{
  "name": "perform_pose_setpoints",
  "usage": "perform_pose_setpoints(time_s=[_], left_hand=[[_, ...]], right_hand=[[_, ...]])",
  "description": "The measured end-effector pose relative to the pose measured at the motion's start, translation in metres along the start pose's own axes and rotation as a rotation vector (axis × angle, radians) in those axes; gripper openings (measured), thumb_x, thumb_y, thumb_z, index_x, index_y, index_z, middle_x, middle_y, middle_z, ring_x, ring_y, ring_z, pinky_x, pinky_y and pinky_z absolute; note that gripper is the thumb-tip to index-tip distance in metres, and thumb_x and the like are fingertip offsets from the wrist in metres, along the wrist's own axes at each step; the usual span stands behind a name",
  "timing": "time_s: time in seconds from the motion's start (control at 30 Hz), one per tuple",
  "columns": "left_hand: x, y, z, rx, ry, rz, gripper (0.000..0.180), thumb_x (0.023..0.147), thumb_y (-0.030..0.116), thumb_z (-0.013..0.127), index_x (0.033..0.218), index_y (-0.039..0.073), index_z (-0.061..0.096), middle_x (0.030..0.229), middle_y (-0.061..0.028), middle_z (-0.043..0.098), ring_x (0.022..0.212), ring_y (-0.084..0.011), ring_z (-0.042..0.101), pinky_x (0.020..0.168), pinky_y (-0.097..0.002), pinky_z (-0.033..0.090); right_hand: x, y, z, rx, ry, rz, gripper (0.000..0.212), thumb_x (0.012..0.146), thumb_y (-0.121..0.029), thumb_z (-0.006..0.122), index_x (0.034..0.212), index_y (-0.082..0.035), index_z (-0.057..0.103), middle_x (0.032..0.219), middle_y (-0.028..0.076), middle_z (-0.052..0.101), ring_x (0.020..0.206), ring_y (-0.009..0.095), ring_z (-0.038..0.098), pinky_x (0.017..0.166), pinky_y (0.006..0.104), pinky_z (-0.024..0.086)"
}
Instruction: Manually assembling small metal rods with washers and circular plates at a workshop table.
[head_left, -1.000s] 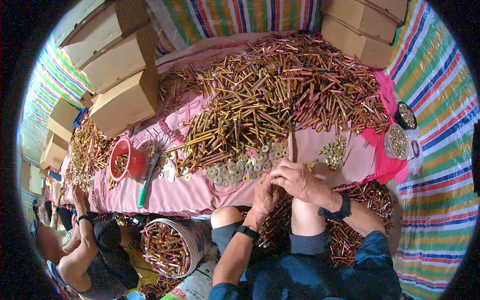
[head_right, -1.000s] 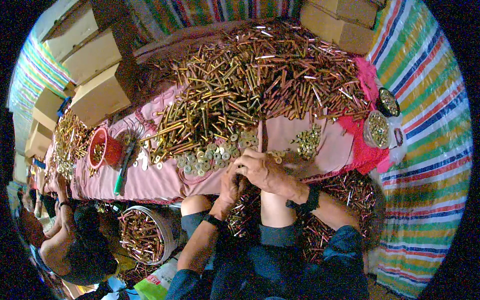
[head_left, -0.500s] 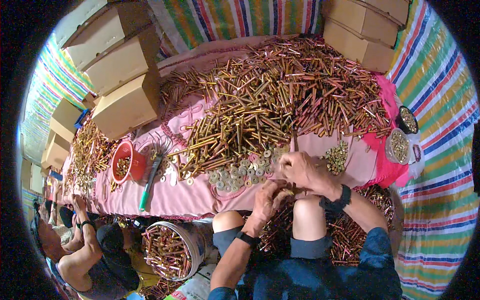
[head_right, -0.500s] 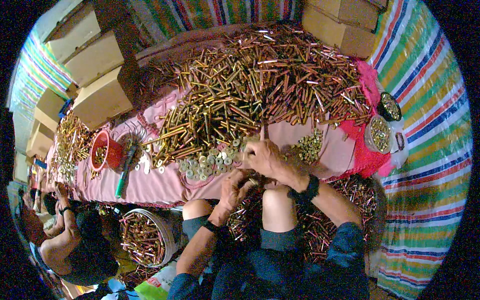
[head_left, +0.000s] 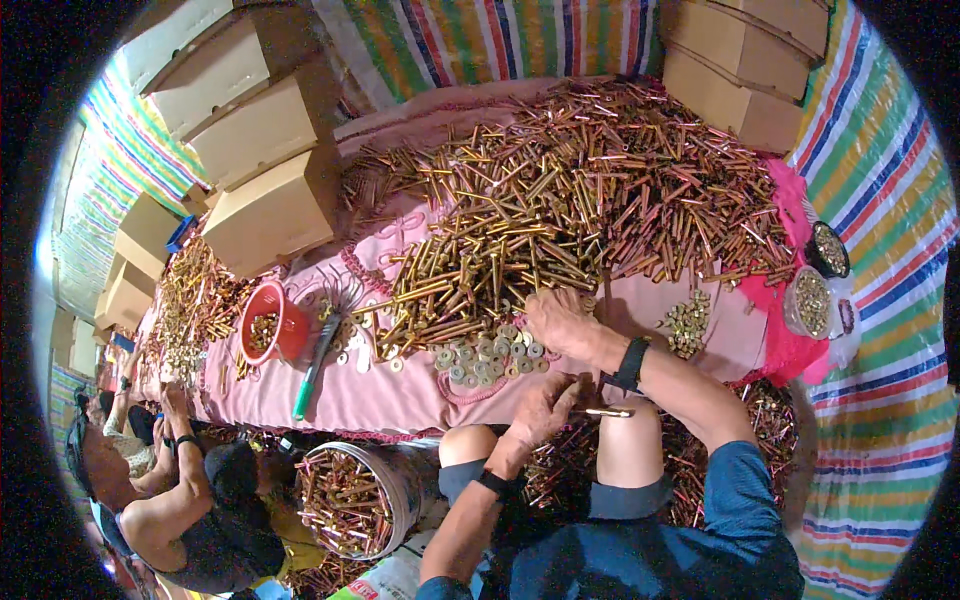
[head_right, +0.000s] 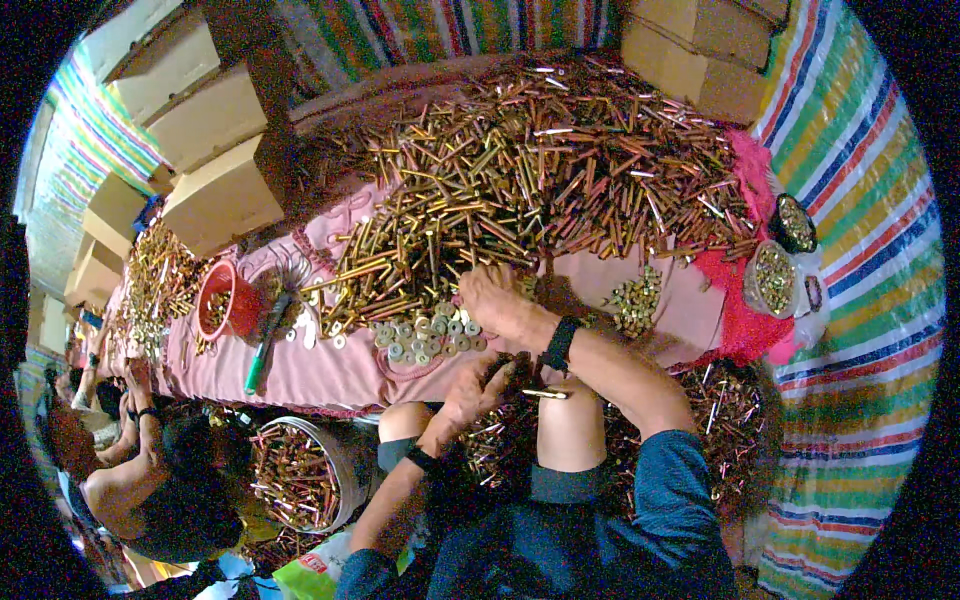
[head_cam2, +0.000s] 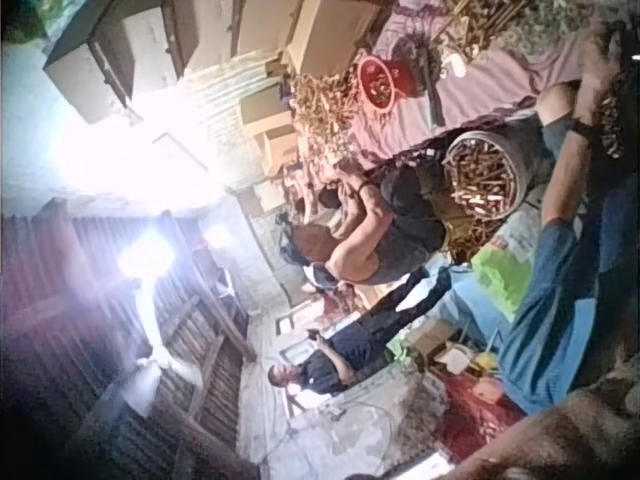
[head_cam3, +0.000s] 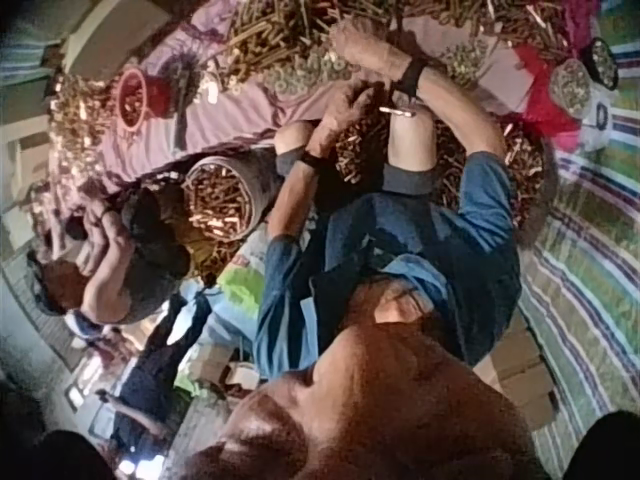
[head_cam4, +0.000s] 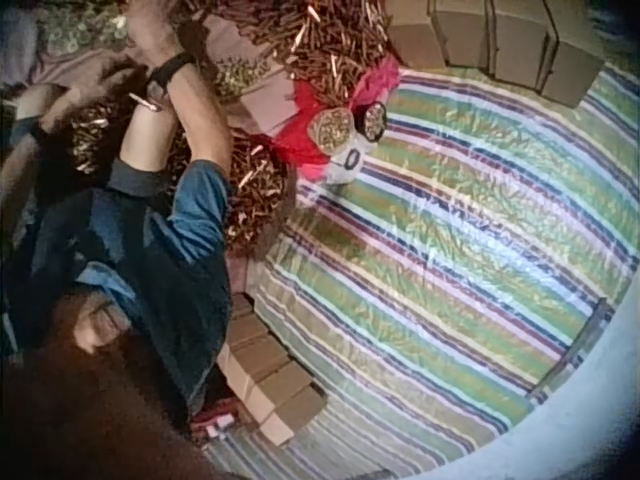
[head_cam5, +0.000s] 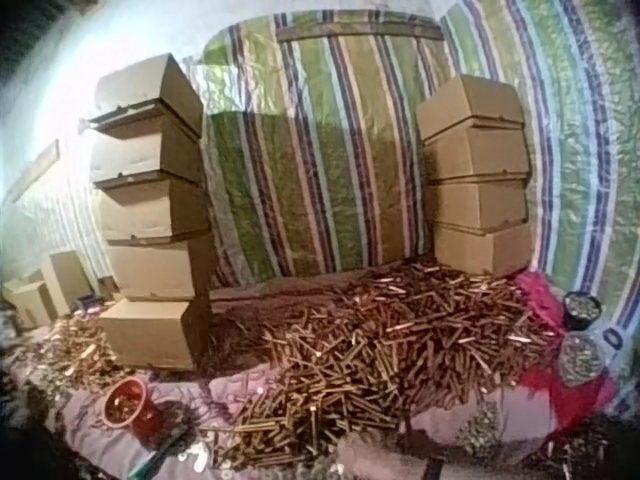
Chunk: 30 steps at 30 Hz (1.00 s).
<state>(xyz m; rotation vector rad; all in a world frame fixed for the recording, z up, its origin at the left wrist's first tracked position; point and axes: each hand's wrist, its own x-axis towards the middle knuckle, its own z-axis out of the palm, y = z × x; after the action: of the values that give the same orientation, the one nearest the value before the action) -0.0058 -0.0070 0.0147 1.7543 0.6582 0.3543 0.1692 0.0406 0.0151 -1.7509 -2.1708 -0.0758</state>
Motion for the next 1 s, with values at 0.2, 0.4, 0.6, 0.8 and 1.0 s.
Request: perform_pose_setpoints(time_s=[0.2,0.4,0.6,0.8,1.0], left_hand=[[0.005,0.0,0.007,0.245,-0.074,0.192,0.026,0.097,0.025,0.061,0.109,0.004,0.071,0.095,-0.021,0.071,0.085,-0.0387,0.07,0.074,-0.0441,0.055],[0.001,-0.018,0.007,0.039,0.205,0.072,0.023,0.097,0.022,0.065,0.104,0.0,0.066,0.087,-0.0205,0.07,0.077,-0.0307,0.07,0.069,-0.0399,0.054],[0.004,0.0,0.023,-0.023,0.583,0.195,0.025,0.092,0.015,0.068,0.112,0.004,0.057,0.087,-0.0156,0.066,0.075,-0.0287,0.067,0.066,-0.0388,0.053],[-0.01,-0.007,0.003,0.472,0.432,0.294,0.04,0.076,0.006,0.07,0.116,0.01,0.066,0.095,-0.0127,0.064,0.085,-0.0346,0.063,0.07,-0.0427,0.052],[0.003,-0.007,0.004,0.29,0.466,0.258,0.024,0.087,0.008,0.067,0.111,0.005,0.067,0.093,-0.0138,0.068,0.084,-0.0325,0.065,0.072,-0.0394,0.051]], right_hand=[[0.0,-0.001,0.003,-0.176,-0.123,-0.049,0.025,0.086,-0.018,0.059,0.105,-0.003,0.057,0.1,0.019,0.055,0.094,0.034,0.052,0.074,0.0491,0.039],[0.002,-0.021,-0.054,0.13,-0.098,0.174,0.024,0.083,-0.022,0.063,0.078,0.002,0.064,0.079,0.021,0.064,0.072,0.035,0.063,0.06,0.0442,0.045],[-0.048,-0.015,-0.112,0.471,-0.329,0.513,0.027,0.078,-0.029,0.07,0.078,-0.002,0.074,0.065,0.016,0.068,0.056,0.025,0.065,0.058,0.0398,0.051],[-0.082,-0.025,-0.108,0.808,-0.478,0.522,0.026,0.081,-0.026,0.071,0.086,-0.001,0.074,0.073,0.015,0.072,0.061,0.018,0.066,0.062,0.0337,0.054],[-0.061,0.003,-0.062,0.673,0.014,0.412,0.019,0.087,-0.02,0.069,0.093,-0.002,0.071,0.073,0.013,0.069,0.068,0.019,0.067,0.064,0.0353,0.052]])
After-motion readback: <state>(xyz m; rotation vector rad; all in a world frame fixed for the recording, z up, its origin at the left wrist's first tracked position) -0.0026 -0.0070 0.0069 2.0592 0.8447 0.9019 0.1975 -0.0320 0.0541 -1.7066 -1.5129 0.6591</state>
